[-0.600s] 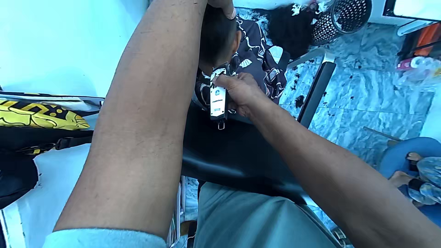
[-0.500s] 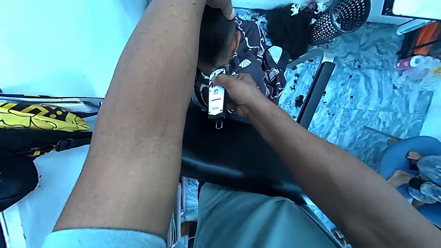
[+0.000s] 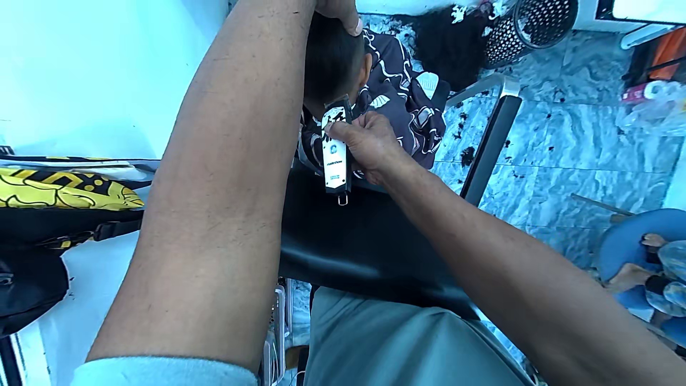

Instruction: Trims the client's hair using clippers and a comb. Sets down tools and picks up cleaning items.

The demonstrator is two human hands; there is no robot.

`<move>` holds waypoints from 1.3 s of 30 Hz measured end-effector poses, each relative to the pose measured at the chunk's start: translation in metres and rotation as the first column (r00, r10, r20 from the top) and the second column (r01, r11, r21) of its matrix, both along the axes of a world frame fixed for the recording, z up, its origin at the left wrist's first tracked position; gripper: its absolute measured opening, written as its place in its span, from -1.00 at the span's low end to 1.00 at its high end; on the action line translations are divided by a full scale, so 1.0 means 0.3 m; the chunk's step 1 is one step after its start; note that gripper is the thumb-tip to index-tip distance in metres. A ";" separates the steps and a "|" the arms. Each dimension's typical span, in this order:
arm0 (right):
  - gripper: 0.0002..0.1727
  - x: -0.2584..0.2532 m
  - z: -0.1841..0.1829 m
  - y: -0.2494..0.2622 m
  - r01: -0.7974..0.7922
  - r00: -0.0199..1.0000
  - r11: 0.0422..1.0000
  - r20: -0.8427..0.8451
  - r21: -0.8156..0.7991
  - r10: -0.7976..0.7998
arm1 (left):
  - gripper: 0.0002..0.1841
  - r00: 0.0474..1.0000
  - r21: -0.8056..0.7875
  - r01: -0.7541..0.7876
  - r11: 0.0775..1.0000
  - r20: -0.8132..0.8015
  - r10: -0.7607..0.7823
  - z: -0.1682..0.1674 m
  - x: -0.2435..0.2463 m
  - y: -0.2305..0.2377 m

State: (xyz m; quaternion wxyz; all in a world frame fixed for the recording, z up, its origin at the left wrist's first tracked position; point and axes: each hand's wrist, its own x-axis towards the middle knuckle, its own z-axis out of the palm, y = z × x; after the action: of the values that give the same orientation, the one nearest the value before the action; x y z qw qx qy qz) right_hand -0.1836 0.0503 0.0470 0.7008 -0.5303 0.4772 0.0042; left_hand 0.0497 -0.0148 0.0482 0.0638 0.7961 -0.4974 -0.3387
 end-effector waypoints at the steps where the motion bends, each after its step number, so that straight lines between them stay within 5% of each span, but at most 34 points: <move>1: -0.60 0.000 -0.001 -0.002 -0.010 1.000 1.000 -0.016 -0.010 0.010 | -0.64 0.999 -0.007 -0.026 1.000 -0.021 0.026 0.027 -0.019 0.028; 17: -0.53 -0.032 -0.030 -0.030 -0.052 0.998 0.995 -0.031 -0.090 0.050 | -0.55 0.987 0.071 -0.158 0.985 0.042 0.156 0.223 -0.123 0.126; 30: -0.51 -0.027 -0.035 -0.036 -0.093 0.993 0.986 -0.083 -0.136 0.082 | -0.47 0.986 0.092 -0.151 0.984 0.078 0.144 0.207 -0.094 0.120; 39: -0.55 -0.046 -0.043 -0.058 -0.063 0.996 0.992 0.052 -0.108 0.069 | -0.32 0.969 0.180 -0.191 0.965 0.194 0.155 0.168 -0.049 0.098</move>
State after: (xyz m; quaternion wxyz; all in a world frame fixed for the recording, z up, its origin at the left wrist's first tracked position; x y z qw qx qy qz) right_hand -0.1975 0.0328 0.0342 0.6841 -0.5824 0.4390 -0.0129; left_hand 0.0349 0.0147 0.0986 -0.0308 0.8662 -0.3934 -0.3066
